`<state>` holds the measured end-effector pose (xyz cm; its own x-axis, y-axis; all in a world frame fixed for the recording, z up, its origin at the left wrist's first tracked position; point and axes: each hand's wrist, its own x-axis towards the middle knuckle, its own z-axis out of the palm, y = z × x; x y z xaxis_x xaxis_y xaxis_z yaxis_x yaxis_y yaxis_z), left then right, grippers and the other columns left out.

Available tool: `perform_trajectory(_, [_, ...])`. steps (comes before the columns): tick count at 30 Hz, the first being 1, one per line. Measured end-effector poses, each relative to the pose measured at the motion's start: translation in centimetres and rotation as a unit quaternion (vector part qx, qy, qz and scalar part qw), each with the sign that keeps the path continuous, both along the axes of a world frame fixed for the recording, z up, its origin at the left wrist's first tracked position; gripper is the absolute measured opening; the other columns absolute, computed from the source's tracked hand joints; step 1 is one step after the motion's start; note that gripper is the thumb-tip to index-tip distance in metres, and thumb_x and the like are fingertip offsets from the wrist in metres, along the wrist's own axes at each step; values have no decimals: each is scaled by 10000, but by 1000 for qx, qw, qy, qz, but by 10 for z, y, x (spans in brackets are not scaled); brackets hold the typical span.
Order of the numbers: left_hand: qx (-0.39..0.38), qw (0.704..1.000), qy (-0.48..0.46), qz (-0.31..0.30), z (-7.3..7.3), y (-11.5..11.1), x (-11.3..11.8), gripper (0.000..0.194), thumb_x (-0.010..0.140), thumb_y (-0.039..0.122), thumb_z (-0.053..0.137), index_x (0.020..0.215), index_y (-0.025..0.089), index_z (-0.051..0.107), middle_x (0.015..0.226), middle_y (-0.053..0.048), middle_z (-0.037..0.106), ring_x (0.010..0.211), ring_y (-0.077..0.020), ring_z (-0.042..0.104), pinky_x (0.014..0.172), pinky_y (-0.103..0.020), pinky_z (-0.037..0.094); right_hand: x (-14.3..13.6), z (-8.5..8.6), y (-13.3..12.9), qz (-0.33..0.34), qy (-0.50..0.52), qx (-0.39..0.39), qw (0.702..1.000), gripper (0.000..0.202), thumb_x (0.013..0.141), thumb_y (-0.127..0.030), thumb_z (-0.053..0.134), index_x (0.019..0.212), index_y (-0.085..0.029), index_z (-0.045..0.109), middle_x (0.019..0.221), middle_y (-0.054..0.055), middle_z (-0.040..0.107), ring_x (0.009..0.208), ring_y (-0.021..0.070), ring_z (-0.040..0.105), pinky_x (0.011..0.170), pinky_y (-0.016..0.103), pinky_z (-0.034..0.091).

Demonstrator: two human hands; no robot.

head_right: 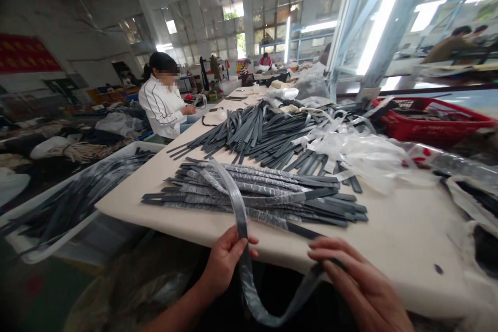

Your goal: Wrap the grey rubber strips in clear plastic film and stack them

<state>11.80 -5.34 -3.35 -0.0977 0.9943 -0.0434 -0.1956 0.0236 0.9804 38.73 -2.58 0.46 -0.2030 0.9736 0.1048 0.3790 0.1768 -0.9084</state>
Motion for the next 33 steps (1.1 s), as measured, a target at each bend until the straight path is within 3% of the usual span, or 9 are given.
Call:
perform_trajectory(4, [-20, 993, 61, -95, -7, -28, 0, 346, 898, 478, 586, 1055, 202, 724, 893, -68, 720, 701, -185, 654, 644, -289, 492, -78, 25, 42, 199, 196, -165, 946, 387, 887, -550, 607, 865, -192, 752, 1329, 125, 626, 1222, 328, 575, 1063, 474, 425])
perform_trajectory(6, [-26, 986, 68, -153, -10, -37, -1, 346, 890, 497, 589, 972, 201, 748, 859, -65, 711, 725, -198, 642, 652, -301, 487, -107, 29, 49, 224, 294, -216, 904, 409, 876, -567, 618, 886, -174, 732, 1174, 131, 699, 1034, 274, 670, 938, 428, 510])
perform_trajectory(8, [-26, 983, 30, -178, -11, -39, -6, 376, 864, 517, 623, 1039, 206, 741, 908, -75, 717, 801, -222, 647, 711, -323, 495, -121, 29, 48, 240, 306, -196, 900, 414, 892, -563, 602, 901, -168, 727, 962, 100, 733, 844, 211, 687, 800, 340, 540])
perform_trajectory(13, [-5, 985, -174, -22, 10, -7, -25, 697, 795, 683, 606, 1282, 184, 612, 1191, -158, 688, 1025, -285, 658, 876, -391, 498, -126, 22, 24, 325, 108, -42, 939, 379, 979, -469, 495, 893, -181, 725, 825, 41, 690, 796, 175, 639, 771, 284, 496])
perform_trajectory(19, [51, 971, -203, 117, 37, 32, -35, 459, 814, 509, 694, 1099, 149, 689, 907, -86, 749, 795, -199, 701, 802, -331, 528, -135, -5, 7, 346, 16, -5, 938, 355, 991, -430, 476, 927, -201, 740, 913, 47, 713, 831, 188, 658, 803, 307, 506])
perform_trajectory(22, [57, 979, -154, 118, 36, 32, -36, 390, 835, 473, 678, 1036, 139, 705, 765, -40, 716, 676, -159, 663, 719, -292, 525, -129, 0, 20, 314, 87, -7, 946, 329, 982, -442, 501, 982, -227, 750, 1283, 76, 637, 1165, 253, 596, 1030, 403, 433])
perform_trajectory(25, [48, 996, -57, 50, 37, 27, -34, 354, 853, 469, 652, 973, 142, 719, 763, -36, 709, 693, -162, 648, 716, -285, 512, -124, 22, 42, 272, 161, -5, 949, 316, 978, -449, 518, 1047, -240, 745, 1495, 54, 473, 1377, 288, 419, 1136, 463, 324])
perform_trajectory(29, [-5, 997, 22, -75, 44, 22, -21, 396, 863, 527, 606, 884, 142, 694, 733, -47, 699, 609, -160, 619, 561, -251, 468, -136, 50, 64, 287, 184, -9, 940, 376, 938, -525, 550, 1010, -218, 755, 1346, 67, 618, 1255, 284, 545, 1053, 441, 440])
perform_trajectory(33, [-2, 997, 1, -77, 45, 18, -14, 399, 884, 525, 567, 988, 152, 664, 791, -66, 711, 623, -170, 631, 569, -263, 489, -150, 56, 67, 263, 160, -7, 952, 434, 903, -580, 564, 941, -201, 773, 974, 48, 753, 1025, 254, 666, 947, 396, 515])
